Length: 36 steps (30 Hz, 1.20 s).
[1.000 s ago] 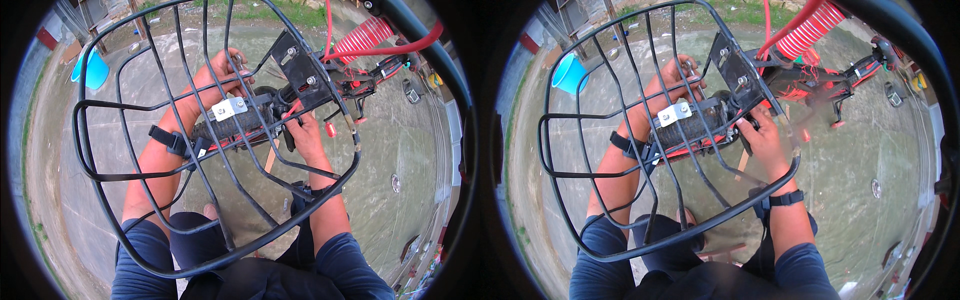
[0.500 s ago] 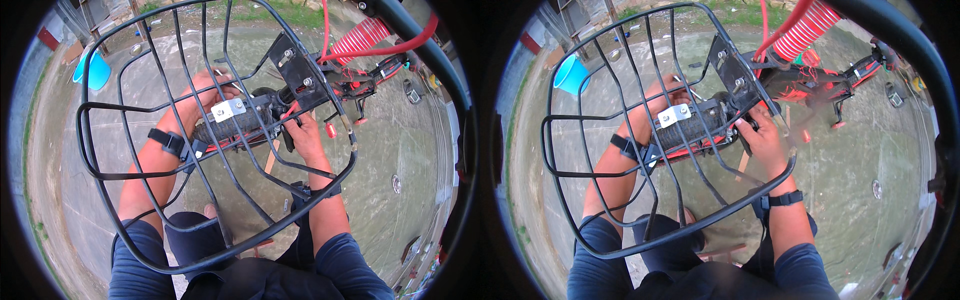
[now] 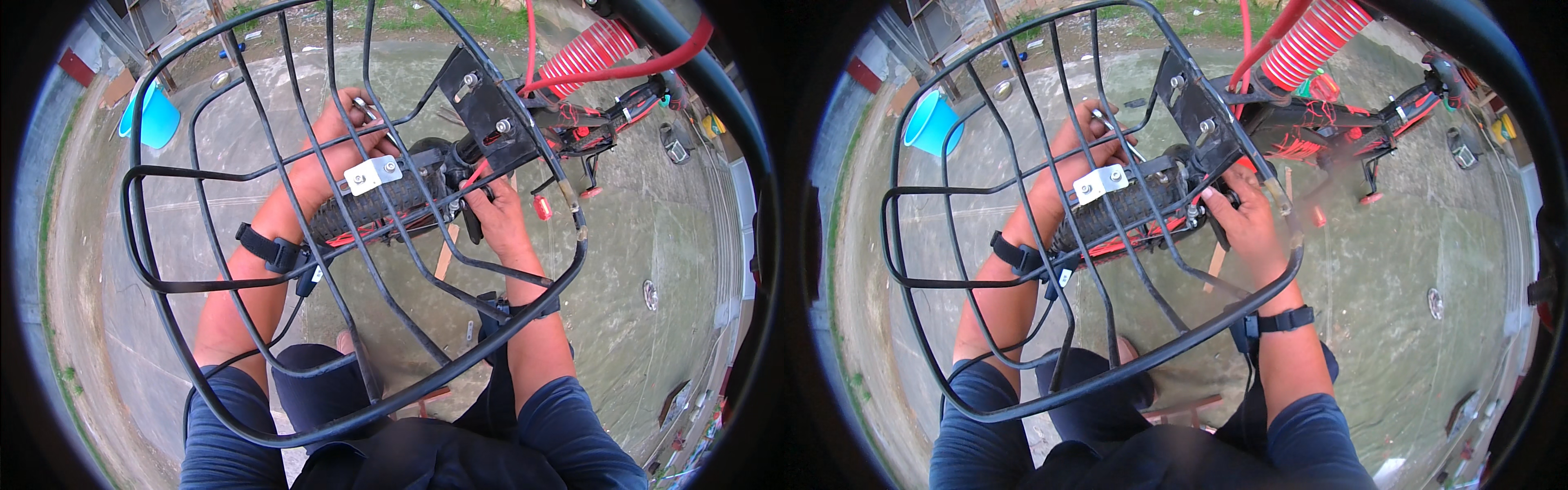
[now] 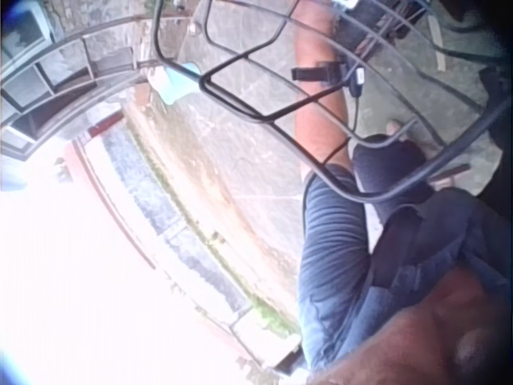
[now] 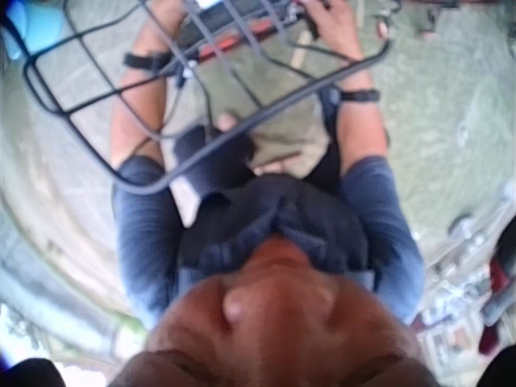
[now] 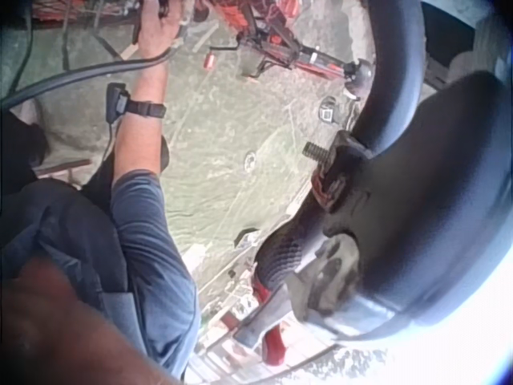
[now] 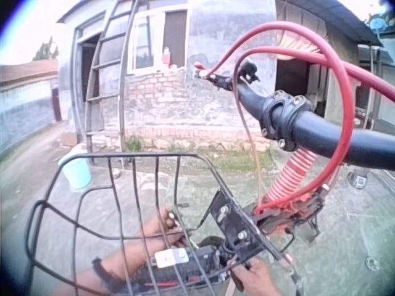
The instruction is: The person uses an Allen key to tighten bolts on a bicycle basket and adjusts a cable near the front wheel assembly.
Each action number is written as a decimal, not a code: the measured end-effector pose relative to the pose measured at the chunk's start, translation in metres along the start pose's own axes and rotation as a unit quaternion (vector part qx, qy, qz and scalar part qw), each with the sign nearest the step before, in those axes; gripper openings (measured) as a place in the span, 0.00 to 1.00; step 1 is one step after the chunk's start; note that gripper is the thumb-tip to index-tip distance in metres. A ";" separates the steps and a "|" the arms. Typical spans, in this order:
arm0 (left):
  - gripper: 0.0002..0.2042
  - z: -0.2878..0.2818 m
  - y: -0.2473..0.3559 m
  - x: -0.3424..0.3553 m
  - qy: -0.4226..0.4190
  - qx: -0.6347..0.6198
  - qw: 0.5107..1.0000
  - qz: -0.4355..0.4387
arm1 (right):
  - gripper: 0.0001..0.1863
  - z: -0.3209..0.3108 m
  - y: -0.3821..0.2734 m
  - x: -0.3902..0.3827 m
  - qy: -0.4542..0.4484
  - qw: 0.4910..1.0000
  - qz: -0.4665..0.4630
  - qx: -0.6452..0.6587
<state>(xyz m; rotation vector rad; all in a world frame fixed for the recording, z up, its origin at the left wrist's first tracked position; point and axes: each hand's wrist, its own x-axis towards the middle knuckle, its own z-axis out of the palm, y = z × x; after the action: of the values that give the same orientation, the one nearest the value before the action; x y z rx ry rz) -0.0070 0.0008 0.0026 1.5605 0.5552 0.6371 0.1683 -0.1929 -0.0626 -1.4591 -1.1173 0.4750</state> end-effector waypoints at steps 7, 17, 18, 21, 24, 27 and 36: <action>0.19 0.005 -0.006 0.001 -0.013 -0.001 0.999 0.038 | 0.20 0.001 0.002 0.000 0.005 1.000 0.002 0.012; 0.15 -0.005 -0.029 0.012 0.005 -0.158 0.961 -0.228 | 0.18 0.000 0.005 0.000 0.003 1.000 0.018 0.017; 0.15 -0.010 -0.035 0.015 0.000 -0.172 0.961 -0.217 | 0.18 0.000 0.005 0.001 0.001 0.999 0.024 0.028; 0.15 -0.017 -0.036 0.018 0.028 -0.217 0.960 -0.177 | 0.19 0.001 0.004 0.000 -0.004 0.998 0.042 0.052; 0.14 -0.002 -0.010 0.003 0.057 -0.112 0.985 -0.115 | 0.19 -0.001 0.007 0.000 0.000 0.999 0.034 0.042; 0.16 0.005 0.004 -0.006 0.053 -0.070 0.995 -0.056 | 0.20 0.001 0.001 0.001 0.002 1.000 0.015 0.017; 0.19 0.009 -0.003 -0.006 0.008 0.003 0.999 0.049 | 0.19 0.001 0.008 0.000 0.008 1.000 0.020 0.019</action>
<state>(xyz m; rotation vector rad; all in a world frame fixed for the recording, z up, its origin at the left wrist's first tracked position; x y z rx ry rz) -0.0056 -0.0098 -0.0010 1.5960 0.4955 0.7233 0.1707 -0.1915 -0.0701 -1.4514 -1.0632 0.5090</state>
